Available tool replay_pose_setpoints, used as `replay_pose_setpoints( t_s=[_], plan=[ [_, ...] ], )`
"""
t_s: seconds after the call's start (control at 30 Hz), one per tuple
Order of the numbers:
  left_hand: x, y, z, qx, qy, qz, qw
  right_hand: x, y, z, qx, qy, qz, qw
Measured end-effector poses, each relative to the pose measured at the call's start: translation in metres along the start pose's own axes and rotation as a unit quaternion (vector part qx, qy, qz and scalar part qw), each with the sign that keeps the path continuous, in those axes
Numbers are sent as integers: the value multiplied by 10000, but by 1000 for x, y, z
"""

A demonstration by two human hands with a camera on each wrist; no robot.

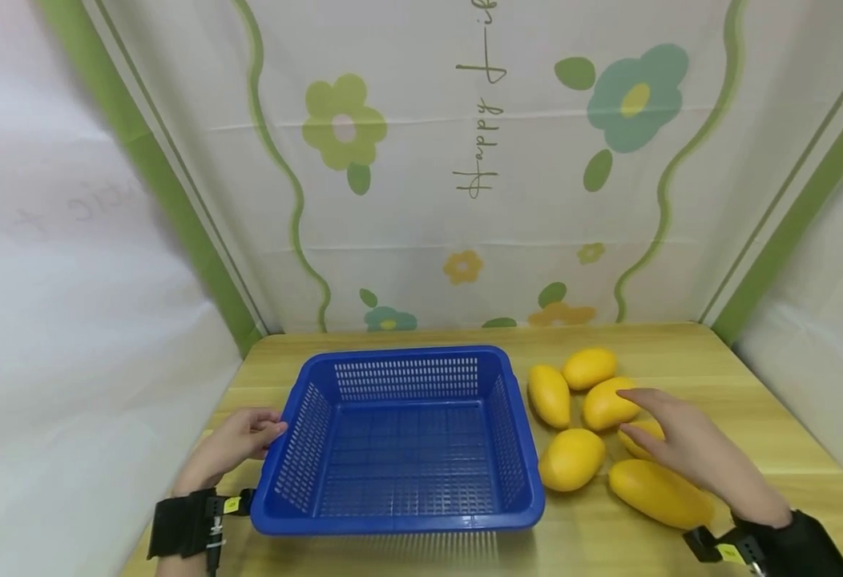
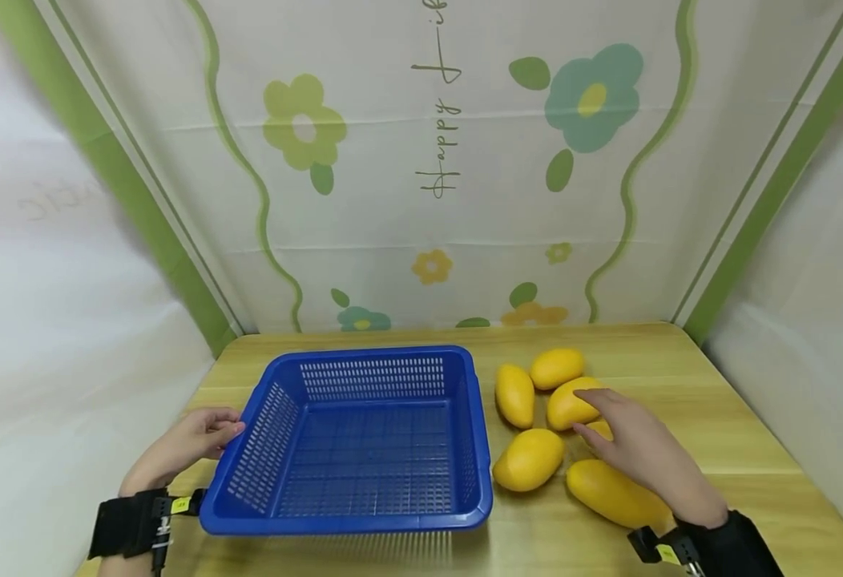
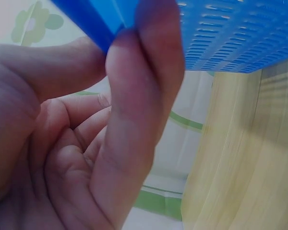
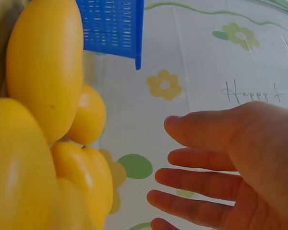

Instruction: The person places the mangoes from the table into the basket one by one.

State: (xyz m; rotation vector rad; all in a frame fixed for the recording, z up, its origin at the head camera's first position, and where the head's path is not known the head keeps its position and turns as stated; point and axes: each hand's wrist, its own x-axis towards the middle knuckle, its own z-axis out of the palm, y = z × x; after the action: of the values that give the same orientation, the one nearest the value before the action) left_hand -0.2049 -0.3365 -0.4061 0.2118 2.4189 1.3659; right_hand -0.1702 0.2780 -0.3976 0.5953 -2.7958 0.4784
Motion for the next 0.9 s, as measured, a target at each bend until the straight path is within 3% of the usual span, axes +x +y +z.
replay_pose_setpoints(
  t_s=[0.4, 0.63, 0.73, 0.9],
  plan=[
    [-5, 4, -2, 152, 246, -165, 9994, -18, 18, 3, -86, -185, -9, 9998],
    [-6, 5, 2, 181, 332, -307, 9988, -26, 21, 4, -30, -1091, 140, 9939],
    [-4, 6, 3, 179, 321, -289, 9989, -31, 25, 7, 13, -1267, -39, 9919],
    [-2, 5, 5, 218, 325, -109, 9992, -41, 32, 17, -240, -927, -569, 9938]
  ],
)
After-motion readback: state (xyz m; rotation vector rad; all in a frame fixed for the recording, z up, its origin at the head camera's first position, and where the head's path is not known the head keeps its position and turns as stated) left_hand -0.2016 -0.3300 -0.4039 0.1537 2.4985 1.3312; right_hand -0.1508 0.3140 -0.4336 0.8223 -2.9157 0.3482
